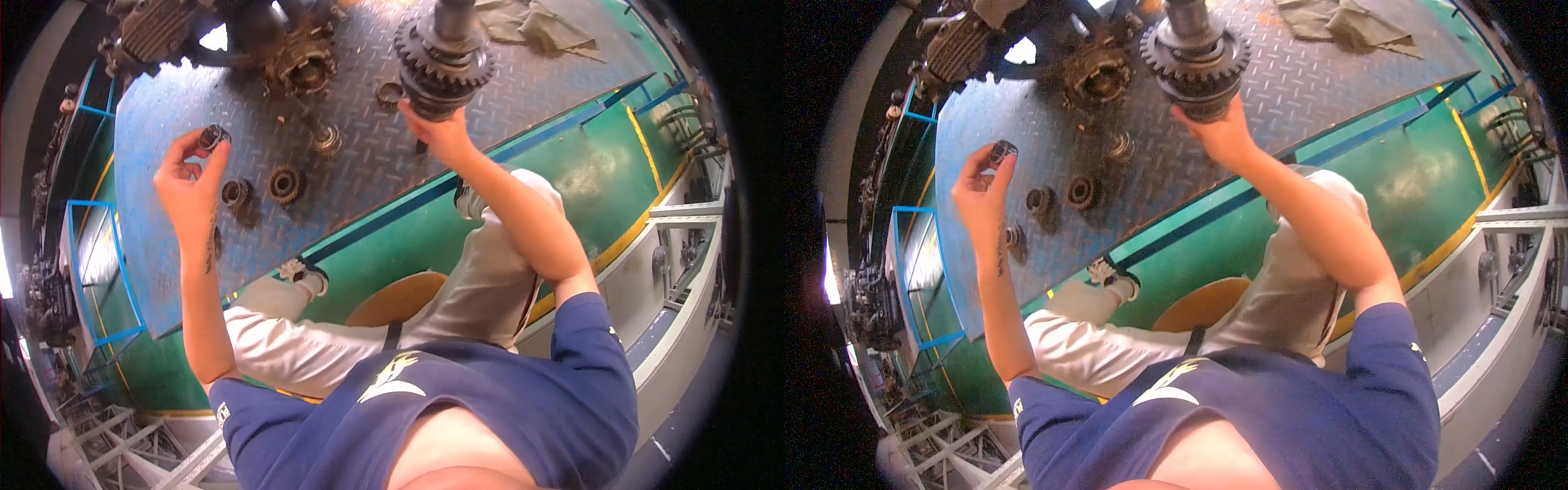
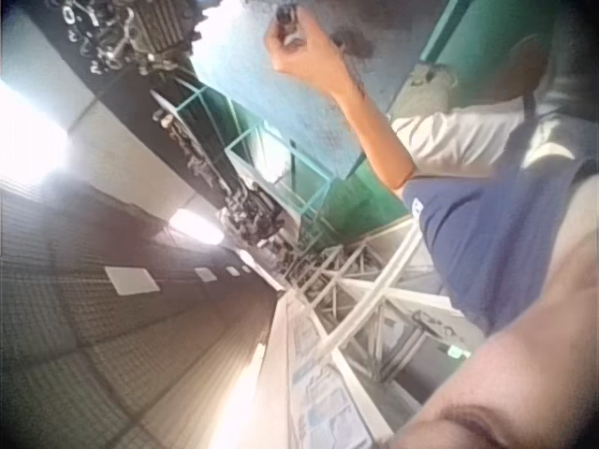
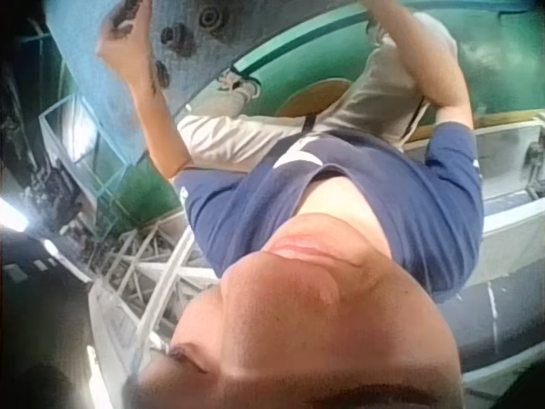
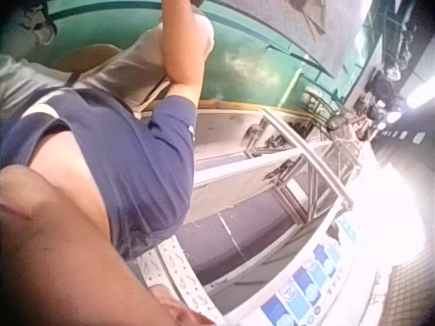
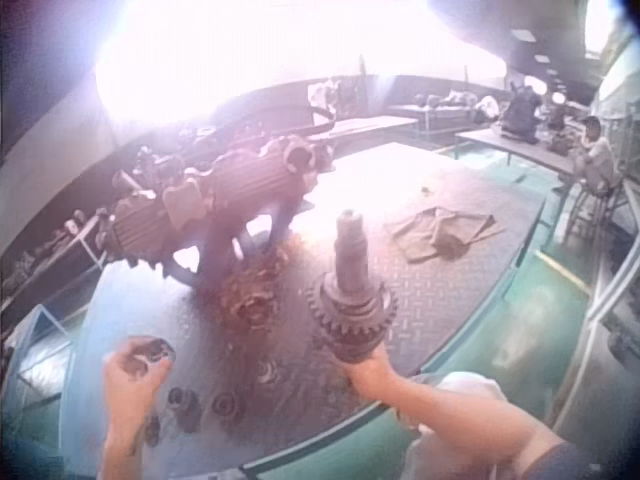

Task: The person removes gears and bearings from a gearbox shaft by hand. They place the components on a metal workbench next to an engine block.

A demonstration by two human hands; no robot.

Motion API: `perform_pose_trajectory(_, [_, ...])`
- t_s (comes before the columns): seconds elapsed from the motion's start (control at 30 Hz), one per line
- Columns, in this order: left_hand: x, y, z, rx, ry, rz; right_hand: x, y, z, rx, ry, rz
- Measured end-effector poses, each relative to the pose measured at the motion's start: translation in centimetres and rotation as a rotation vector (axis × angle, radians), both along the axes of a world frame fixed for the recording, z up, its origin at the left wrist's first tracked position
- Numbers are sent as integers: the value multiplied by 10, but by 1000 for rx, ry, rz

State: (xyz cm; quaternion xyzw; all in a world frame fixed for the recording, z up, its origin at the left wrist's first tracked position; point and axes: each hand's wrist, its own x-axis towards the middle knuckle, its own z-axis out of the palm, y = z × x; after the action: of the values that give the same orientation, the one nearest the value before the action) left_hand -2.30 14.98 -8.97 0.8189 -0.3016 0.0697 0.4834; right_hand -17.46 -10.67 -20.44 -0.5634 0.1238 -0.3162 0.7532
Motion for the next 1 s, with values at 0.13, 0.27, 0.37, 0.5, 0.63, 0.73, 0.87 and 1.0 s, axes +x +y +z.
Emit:
perform_pose_trajectory(0.13, [8,37,-49,143,137,84,-2,-1,-2,13,-4,67])
perform_pose_trajectory(0.27, [2,59,-90,243,-28,92,-3,4,-1,14,-39,-58])
perform_pose_trajectory(0.37, [-6,70,-98,364,-4,144,-3,6,7,54,-31,-30])
perform_pose_trajectory(0.5, [-10,72,-110,450,-9,129,-5,1,3,46,-15,-23])
perform_pose_trajectory(0.63, [-14,69,-117,455,75,107,-7,4,1,-73,72,-114])
perform_pose_trajectory(0.73, [-13,74,-121,372,86,97,-3,9,-3,-55,2,-75])
perform_pose_trajectory(0.87, [-16,77,-117,373,130,121,0,7,0,-446,-85,-156])
perform_pose_trajectory(1.0, [-30,65,-99,435,27,131,-1,5,3,-377,-211,-78])
